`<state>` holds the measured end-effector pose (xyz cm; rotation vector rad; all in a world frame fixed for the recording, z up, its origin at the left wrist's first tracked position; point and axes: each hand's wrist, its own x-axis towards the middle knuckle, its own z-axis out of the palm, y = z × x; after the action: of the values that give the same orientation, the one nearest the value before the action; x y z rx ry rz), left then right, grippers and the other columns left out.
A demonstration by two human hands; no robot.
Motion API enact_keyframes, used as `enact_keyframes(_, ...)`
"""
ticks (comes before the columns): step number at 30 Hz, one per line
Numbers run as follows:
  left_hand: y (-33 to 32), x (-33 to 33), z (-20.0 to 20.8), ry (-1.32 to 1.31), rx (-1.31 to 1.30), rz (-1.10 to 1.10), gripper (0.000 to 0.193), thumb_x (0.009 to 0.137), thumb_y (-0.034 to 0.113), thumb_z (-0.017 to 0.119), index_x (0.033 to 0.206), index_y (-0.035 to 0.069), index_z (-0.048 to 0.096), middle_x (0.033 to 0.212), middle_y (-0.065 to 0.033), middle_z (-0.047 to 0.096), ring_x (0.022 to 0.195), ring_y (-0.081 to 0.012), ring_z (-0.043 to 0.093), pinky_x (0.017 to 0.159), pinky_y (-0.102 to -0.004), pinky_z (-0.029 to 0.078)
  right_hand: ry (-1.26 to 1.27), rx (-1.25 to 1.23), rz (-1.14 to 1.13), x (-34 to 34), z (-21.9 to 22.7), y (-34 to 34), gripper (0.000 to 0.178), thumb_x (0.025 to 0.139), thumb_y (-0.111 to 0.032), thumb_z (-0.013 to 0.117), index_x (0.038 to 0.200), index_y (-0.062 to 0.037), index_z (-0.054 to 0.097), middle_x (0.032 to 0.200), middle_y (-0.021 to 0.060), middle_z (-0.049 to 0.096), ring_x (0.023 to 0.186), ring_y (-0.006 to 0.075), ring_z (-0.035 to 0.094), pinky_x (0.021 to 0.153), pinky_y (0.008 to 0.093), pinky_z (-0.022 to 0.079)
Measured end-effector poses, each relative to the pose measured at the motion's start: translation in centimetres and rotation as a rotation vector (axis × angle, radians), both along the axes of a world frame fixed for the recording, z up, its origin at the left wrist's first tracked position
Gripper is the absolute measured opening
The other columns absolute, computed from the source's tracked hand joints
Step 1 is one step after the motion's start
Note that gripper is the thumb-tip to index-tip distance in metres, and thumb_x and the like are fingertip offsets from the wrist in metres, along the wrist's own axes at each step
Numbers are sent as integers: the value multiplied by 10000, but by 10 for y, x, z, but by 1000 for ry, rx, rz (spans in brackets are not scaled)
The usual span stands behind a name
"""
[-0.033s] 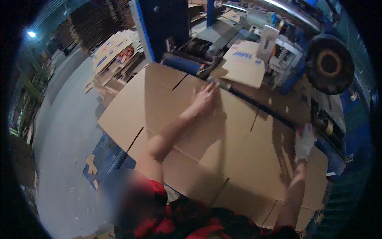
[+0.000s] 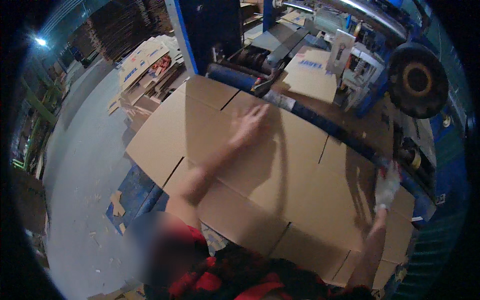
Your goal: The person repeatedly folds flat cardboard boxes labeled 'JAVEL' on a conveyor belt, aligning flaps and creasing edges by hand. The person handles each box one at a time, folding and placing it back on the belt.
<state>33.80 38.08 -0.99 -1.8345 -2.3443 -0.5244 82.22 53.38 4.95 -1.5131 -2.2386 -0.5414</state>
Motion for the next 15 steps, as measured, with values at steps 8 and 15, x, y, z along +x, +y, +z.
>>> enact_keyframes(8, -277, -150, 23, 27, -102, 1205, 844, 725, 584, 669, 1336, 51, 437, 1381, -159, 421, 1228, -371, 438, 957, -500, 413, -118, -208, -248, 151, -39, -217, 670, 827, -244, 632, 1413, -75, 356, 1436, 188, 369, 1342, 359, 318, 1125, 482, 183)
enact_keyframes(15, -281, -192, 12, -45, -285, 893, 795, 719, 674, 613, 1248, 84, 550, 1232, -164, 551, 1166, -348, 495, 955, -508, 386, -137, -298, -552, 199, -38, -329, 721, 838, -383, 607, 1428, -75, 331, 1485, 175, 290, 1378, 344, 247, 1134, 488, 148)
